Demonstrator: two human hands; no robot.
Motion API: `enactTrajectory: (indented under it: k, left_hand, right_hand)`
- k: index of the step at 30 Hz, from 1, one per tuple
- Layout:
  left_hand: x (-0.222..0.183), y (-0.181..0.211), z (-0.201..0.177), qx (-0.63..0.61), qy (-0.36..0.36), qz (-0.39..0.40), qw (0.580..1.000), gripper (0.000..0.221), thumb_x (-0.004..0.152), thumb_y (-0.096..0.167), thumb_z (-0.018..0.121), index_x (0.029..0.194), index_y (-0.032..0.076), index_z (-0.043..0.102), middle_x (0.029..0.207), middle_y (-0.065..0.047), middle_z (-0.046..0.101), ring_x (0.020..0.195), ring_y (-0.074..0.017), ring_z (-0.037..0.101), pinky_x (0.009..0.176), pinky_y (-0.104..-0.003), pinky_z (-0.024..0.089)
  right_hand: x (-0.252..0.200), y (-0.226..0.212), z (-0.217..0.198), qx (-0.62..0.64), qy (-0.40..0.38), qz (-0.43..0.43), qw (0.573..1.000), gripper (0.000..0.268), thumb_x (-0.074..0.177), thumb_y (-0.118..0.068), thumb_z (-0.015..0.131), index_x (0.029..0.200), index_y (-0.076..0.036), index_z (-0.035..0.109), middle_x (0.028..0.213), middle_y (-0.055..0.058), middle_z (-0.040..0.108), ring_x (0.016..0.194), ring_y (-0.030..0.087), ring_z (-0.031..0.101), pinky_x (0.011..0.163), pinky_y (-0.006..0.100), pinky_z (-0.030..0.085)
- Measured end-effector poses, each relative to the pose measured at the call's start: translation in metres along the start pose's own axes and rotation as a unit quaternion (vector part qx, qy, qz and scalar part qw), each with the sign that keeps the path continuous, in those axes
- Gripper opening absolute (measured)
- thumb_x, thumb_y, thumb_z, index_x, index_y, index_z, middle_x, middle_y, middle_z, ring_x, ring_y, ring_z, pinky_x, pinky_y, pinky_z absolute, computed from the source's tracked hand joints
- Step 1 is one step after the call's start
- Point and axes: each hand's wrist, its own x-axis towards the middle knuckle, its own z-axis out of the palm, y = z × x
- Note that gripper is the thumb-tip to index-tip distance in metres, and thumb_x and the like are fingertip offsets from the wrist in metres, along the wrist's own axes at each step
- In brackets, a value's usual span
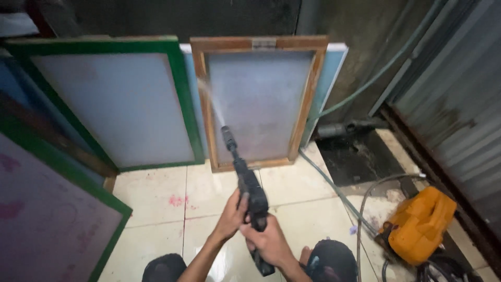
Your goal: A person uses a high-pressure water sprayer to clean a screen printing frame in a washing area.
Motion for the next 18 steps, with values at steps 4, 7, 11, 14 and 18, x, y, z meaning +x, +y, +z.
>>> enactTrajectory:
  k: [4, 7, 11, 14, 18]
  left_hand:
    - [-0.001, 0.034, -0.016, 0.063, 0.030, 0.023, 0.997, 0.052, 0.095, 0.056, 0.047, 0.104, 0.007, 0.061, 0.085, -0.004, 0.062, 0.070, -0.0107, 0.055, 0.063, -0.027, 0.048]
    - [0.008, 0.094, -0.003, 0.125, 0.060, -0.008, 0.990, 0.053, 0.096, 0.055, 0.052, 0.113, 0.005, 0.062, 0.097, -0.016, 0.068, 0.094, -0.0275, 0.062, 0.085, -0.043, 0.049]
    - [0.016, 0.146, 0.024, 0.157, 0.089, -0.057, 0.982, 0.060, 0.093, 0.059, 0.061, 0.124, 0.009, 0.060, 0.080, -0.015, 0.071, 0.083, -0.0306, 0.072, 0.085, -0.050, 0.052]
    - [0.013, 0.172, 0.046, 0.156, 0.119, -0.090, 0.976, 0.084, 0.084, 0.062, 0.069, 0.142, 0.015, 0.031, 0.087, -0.011, 0.073, 0.088, -0.0336, 0.074, 0.091, -0.049, 0.052]
    - [0.033, 0.171, 0.063, 0.158, 0.133, -0.068, 0.976, 0.089, 0.084, 0.057, 0.067, 0.150, 0.017, 0.023, 0.088, -0.014, 0.075, 0.092, -0.0396, 0.075, 0.095, -0.054, 0.050]
  right_hand:
    - [-0.013, -0.036, 0.024, -0.040, -0.041, -0.015, 0.998, 0.023, 0.088, -0.011, 0.070, 0.071, -0.007, 0.056, 0.049, 0.009, 0.057, 0.044, 0.017, 0.053, 0.051, 0.032, 0.050]
    - [-0.003, -0.051, 0.018, 0.076, -0.084, -0.023, 0.993, 0.013, 0.084, -0.002, 0.065, 0.079, -0.007, 0.054, 0.047, 0.010, 0.050, 0.040, 0.021, 0.052, 0.045, 0.033, 0.047]
    - [0.008, -0.079, -0.001, 0.220, -0.099, 0.001, 0.970, 0.024, 0.078, 0.006, 0.064, 0.095, -0.008, 0.054, 0.050, 0.007, 0.046, 0.041, 0.018, 0.048, 0.038, 0.033, 0.044]
    - [0.019, -0.076, -0.022, 0.252, -0.104, -0.027, 0.962, 0.027, 0.077, 0.010, 0.062, 0.098, -0.005, 0.054, 0.055, 0.012, 0.046, 0.042, 0.020, 0.044, 0.038, 0.034, 0.041]
    - [0.040, -0.062, -0.043, 0.259, -0.099, -0.045, 0.960, 0.025, 0.078, 0.009, 0.061, 0.098, -0.004, 0.053, 0.056, 0.011, 0.044, 0.041, 0.019, 0.043, 0.037, 0.035, 0.039]
